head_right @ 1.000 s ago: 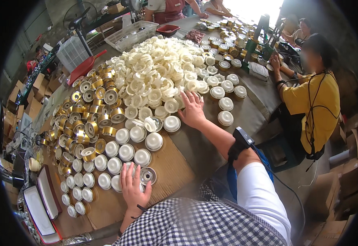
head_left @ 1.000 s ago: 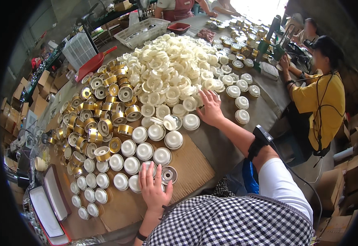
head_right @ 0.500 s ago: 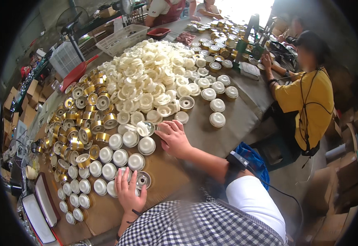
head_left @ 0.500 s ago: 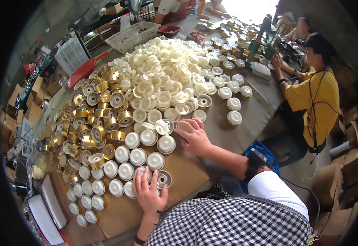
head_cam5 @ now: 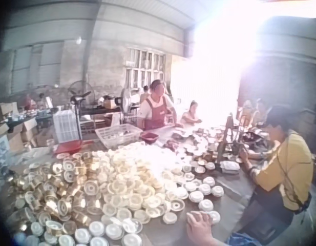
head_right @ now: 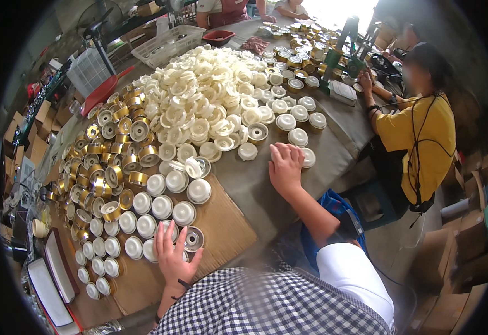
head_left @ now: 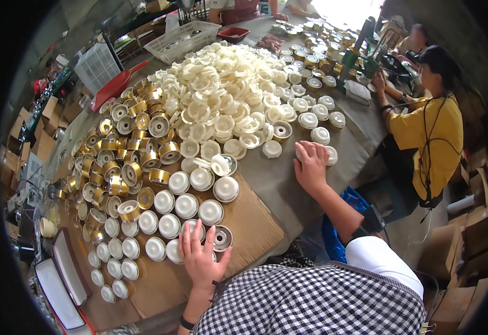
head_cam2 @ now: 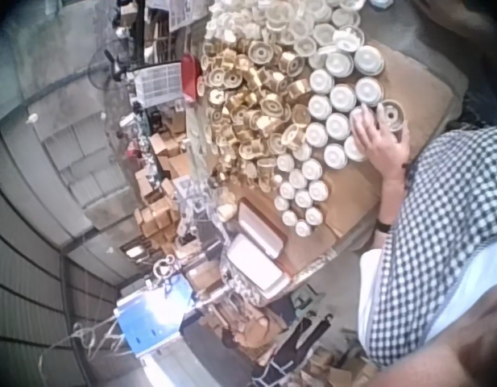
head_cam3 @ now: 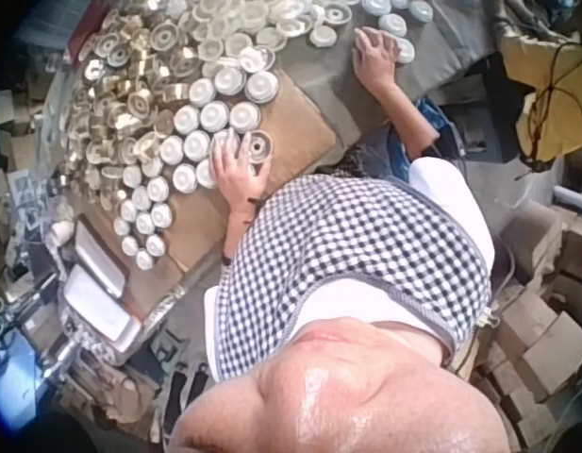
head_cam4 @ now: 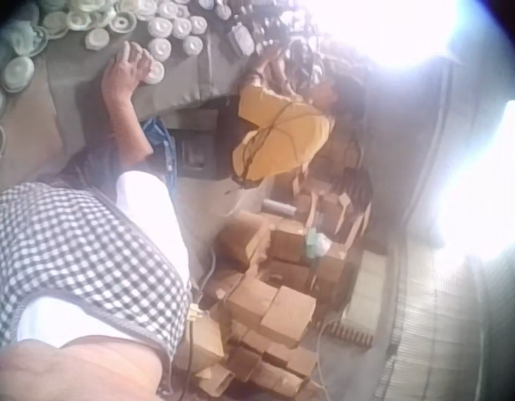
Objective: Assembling small plastic and metal components at a factory workbench.
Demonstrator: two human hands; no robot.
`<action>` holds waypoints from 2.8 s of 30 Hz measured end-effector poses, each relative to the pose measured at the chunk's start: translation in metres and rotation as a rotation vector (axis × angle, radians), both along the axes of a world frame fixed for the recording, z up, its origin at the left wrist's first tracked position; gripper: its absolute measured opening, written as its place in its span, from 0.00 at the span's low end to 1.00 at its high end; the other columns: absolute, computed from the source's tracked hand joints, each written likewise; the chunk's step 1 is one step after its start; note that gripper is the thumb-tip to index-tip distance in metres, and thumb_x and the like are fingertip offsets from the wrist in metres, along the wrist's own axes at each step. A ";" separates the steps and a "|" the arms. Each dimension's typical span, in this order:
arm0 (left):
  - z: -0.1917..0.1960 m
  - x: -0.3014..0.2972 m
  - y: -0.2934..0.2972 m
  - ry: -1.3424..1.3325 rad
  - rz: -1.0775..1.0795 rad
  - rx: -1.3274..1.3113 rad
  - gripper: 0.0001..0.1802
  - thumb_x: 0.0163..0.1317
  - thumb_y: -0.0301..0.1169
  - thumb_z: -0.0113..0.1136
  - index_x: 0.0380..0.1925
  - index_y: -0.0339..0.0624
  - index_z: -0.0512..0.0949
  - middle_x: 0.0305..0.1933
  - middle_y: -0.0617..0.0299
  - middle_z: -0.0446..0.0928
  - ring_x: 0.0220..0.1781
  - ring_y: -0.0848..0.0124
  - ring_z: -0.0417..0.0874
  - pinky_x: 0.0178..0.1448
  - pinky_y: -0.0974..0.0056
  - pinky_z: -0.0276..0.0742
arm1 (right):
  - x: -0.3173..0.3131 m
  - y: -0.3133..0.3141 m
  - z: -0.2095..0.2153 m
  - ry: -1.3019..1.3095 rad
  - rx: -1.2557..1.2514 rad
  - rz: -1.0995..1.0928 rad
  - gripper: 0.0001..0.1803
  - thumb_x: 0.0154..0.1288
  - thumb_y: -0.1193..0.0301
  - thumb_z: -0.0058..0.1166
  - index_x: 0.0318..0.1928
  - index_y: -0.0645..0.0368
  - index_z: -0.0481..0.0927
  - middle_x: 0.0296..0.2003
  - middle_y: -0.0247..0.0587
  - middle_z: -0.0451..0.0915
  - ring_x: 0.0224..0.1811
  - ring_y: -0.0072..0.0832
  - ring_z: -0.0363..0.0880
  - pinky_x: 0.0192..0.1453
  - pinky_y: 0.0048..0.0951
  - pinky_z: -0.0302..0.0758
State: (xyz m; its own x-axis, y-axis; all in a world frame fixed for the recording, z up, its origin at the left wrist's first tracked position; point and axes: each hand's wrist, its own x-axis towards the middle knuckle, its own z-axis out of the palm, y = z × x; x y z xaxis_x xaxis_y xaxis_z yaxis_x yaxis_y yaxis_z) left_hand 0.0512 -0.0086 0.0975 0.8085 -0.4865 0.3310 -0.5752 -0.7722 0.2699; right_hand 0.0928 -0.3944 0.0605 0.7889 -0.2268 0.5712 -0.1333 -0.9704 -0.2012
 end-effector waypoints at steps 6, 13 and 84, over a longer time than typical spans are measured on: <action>-0.001 0.001 -0.002 -0.044 0.005 -0.050 0.35 0.56 0.49 0.72 0.62 0.47 0.80 0.74 0.54 0.71 0.81 0.46 0.61 0.81 0.39 0.53 | 0.010 0.052 0.023 -0.094 0.261 0.319 0.25 0.57 0.75 0.66 0.57 0.54 0.81 0.58 0.44 0.79 0.63 0.48 0.73 0.68 0.48 0.72; -0.002 0.002 0.001 0.001 0.018 -0.043 0.35 0.54 0.49 0.74 0.58 0.41 0.82 0.74 0.56 0.73 0.81 0.47 0.61 0.81 0.39 0.53 | 0.026 0.104 0.028 0.007 0.417 0.561 0.19 0.58 0.77 0.64 0.51 0.57 0.82 0.54 0.44 0.81 0.58 0.47 0.77 0.62 0.44 0.77; 0.020 0.010 -0.033 0.123 0.055 0.070 0.52 0.43 0.47 0.83 0.71 0.51 0.71 0.78 0.54 0.63 0.85 0.46 0.51 0.85 0.33 0.42 | -0.043 0.149 -0.002 0.074 0.642 0.736 0.30 0.49 0.64 0.75 0.54 0.57 0.80 0.50 0.49 0.76 0.53 0.47 0.75 0.60 0.45 0.76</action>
